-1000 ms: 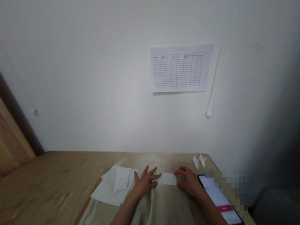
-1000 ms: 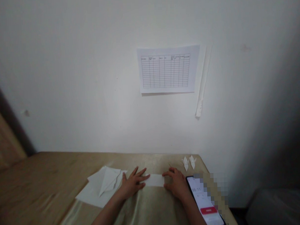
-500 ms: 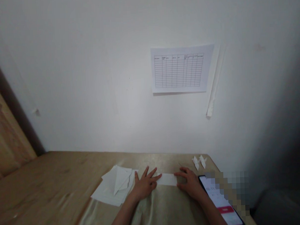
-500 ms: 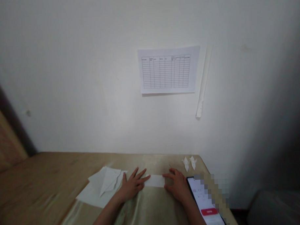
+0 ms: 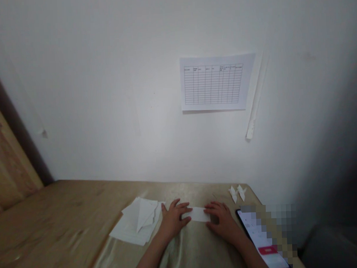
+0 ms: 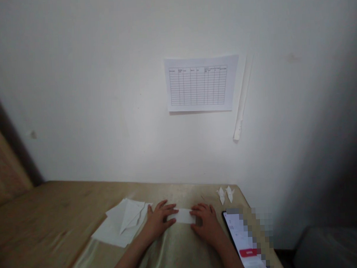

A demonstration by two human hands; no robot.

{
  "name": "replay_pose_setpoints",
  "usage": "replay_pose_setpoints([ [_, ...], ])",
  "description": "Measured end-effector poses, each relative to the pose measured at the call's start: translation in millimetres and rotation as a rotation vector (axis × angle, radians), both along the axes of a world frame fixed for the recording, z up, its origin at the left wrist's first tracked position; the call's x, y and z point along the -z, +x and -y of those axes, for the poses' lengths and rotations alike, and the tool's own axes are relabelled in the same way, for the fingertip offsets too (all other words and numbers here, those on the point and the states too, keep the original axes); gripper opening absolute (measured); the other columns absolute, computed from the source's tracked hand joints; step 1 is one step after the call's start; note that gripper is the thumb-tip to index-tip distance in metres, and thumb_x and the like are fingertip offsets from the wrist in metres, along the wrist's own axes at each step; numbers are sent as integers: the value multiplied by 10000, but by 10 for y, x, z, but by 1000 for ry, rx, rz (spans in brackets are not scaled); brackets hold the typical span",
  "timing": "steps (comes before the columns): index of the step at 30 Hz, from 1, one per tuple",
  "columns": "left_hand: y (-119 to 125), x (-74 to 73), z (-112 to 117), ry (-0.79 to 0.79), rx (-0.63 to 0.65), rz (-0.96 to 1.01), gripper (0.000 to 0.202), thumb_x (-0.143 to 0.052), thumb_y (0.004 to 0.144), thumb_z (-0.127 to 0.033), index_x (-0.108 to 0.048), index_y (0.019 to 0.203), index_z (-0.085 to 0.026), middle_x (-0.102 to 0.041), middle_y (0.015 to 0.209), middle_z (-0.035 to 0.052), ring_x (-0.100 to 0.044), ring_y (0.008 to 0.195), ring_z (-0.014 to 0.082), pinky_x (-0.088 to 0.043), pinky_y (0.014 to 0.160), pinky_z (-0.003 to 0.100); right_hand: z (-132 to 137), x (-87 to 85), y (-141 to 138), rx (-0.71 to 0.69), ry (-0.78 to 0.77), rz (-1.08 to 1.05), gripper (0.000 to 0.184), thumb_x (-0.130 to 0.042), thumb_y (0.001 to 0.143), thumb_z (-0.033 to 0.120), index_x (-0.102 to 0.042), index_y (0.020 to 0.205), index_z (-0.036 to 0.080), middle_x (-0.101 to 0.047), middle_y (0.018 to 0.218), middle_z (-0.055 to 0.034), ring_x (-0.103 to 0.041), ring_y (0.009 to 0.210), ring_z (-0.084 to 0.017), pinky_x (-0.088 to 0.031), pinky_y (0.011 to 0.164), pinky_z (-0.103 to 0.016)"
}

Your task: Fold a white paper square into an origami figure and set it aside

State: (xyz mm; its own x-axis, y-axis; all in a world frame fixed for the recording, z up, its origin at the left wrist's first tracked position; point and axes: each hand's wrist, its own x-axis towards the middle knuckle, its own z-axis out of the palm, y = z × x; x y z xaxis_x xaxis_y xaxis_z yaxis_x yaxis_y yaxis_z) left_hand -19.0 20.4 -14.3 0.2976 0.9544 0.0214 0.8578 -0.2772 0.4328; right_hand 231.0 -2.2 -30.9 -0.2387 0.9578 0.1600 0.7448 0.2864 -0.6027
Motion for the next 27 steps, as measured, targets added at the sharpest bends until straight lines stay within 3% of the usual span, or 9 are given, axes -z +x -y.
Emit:
replay_pose_setpoints([
  [9,27,-4,16,75,25,25,428,-766,764,-484,-680,1180,-429,-626,1382,-11,-392,1382,357,34,1110,782,-2,-24,-18,4,20,6,430,-690,753,298,-695,1183,286,-624,1333,-57,-482,1314,-270,-192,1196,-499],
  [16,50,57,13,98,10,49,331,-715,823,-481,-704,1148,-413,-640,1363,8,-434,1331,336,12,1126,758,7,-28,-23,6,25,13,447,-726,736,321,-696,1182,293,-627,1328,-49,-483,1307,-274,-214,1188,-480],
  [27,56,-10,47,60,-10,13,308,-635,876,-505,-693,1170,-433,-621,1386,-9,-415,1356,334,-57,1157,708,-5,17,-30,-13,95,-8,314,-654,798,303,-726,1103,279,-650,1277,-55,-511,1265,-255,-280,1153,-444],
])
